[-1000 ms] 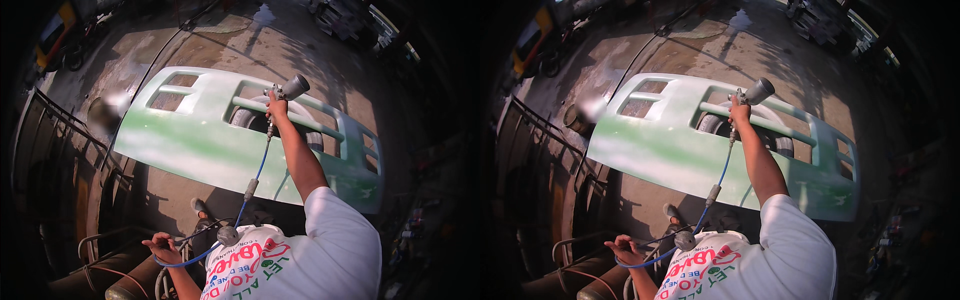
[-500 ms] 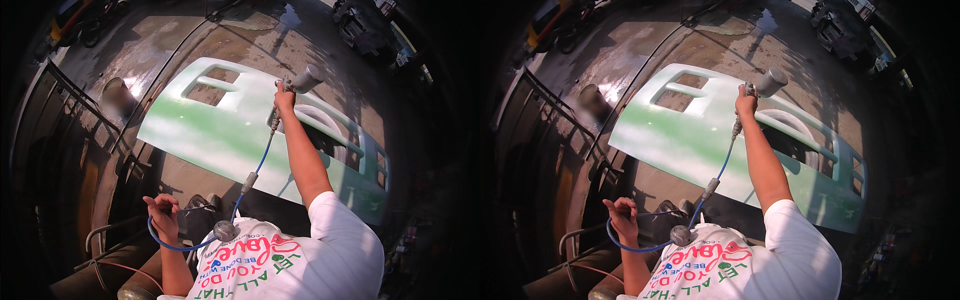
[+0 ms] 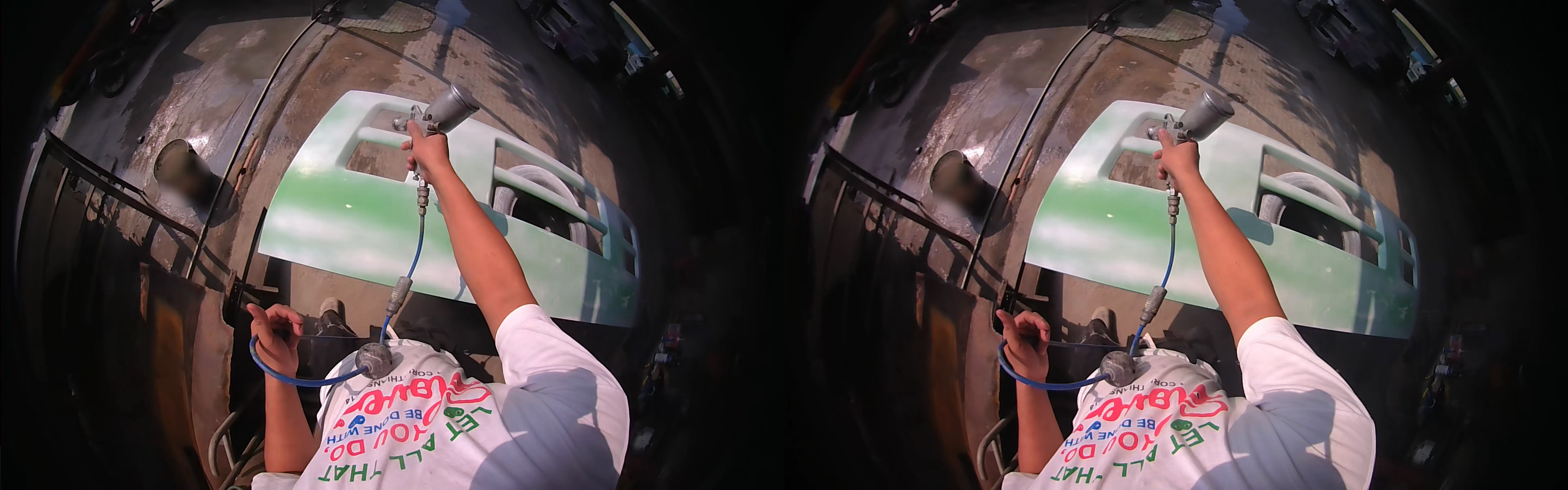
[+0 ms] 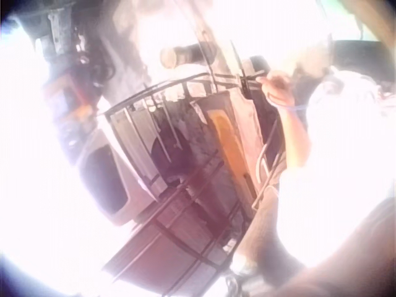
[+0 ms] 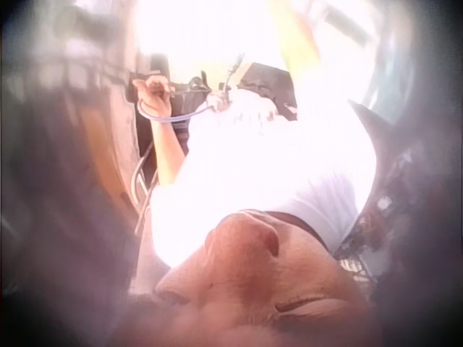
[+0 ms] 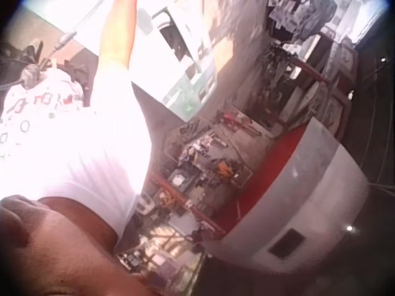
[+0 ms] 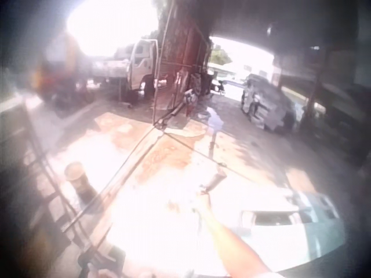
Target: The person pours paint into a spray gun cup, walks to a green car bumper resting on tires, and spray-paints it white. The person moves around the bumper to cover multiple areas with even strokes.
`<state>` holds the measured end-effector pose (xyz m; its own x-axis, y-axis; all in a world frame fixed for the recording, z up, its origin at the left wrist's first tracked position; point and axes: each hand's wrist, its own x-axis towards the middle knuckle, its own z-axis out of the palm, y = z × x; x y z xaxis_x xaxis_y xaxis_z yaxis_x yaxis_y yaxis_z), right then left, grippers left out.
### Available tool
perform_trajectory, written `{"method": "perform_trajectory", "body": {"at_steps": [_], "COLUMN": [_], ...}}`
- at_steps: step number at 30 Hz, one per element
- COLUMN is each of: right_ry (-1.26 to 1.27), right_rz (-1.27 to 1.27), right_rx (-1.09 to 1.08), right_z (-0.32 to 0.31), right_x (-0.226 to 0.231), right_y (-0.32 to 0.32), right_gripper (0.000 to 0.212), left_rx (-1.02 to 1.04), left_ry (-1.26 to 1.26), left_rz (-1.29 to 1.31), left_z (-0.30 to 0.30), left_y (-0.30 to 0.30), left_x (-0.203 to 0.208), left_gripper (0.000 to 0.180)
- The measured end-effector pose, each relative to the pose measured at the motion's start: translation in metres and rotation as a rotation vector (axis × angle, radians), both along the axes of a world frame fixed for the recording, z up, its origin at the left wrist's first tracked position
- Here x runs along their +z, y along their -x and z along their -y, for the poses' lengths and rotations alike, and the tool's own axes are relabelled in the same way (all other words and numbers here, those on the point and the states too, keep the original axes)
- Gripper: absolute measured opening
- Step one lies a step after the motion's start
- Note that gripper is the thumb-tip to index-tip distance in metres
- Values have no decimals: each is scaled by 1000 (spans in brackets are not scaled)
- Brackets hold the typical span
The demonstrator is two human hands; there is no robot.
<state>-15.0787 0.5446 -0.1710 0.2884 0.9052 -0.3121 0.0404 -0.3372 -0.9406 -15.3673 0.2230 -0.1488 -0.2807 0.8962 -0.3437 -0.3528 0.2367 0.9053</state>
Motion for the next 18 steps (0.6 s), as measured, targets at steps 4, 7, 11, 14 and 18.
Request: {"method": "perform_trajectory", "body": {"at_steps": [4, 7, 11, 14, 18], "right_ry": [49, 106, -242, -130, 48], "right_rz": [171, 380, 642, 556, 214], "right_rx": [-80, -150, -304, -199, 45], "right_z": [11, 32, 45, 60, 91], "right_x": [-10, -10, -59, -49, -1], "right_y": [13, 19, 7, 44, 110], "right_gripper": [37, 36, 43, 46, 38], "left_rx": [-42, -90, -194, -230, -238], "left_ry": [38, 32, 9, 9, 53], "left_rz": [35, 90, 144, 99, 58], "left_z": [-27, -36, -53, -49, -38], "left_y": [56, 82, 95, 107, 126], "left_x": [-3, -10, -10, -10, -18], "left_gripper": [84, 78, 77, 81, 86]}}
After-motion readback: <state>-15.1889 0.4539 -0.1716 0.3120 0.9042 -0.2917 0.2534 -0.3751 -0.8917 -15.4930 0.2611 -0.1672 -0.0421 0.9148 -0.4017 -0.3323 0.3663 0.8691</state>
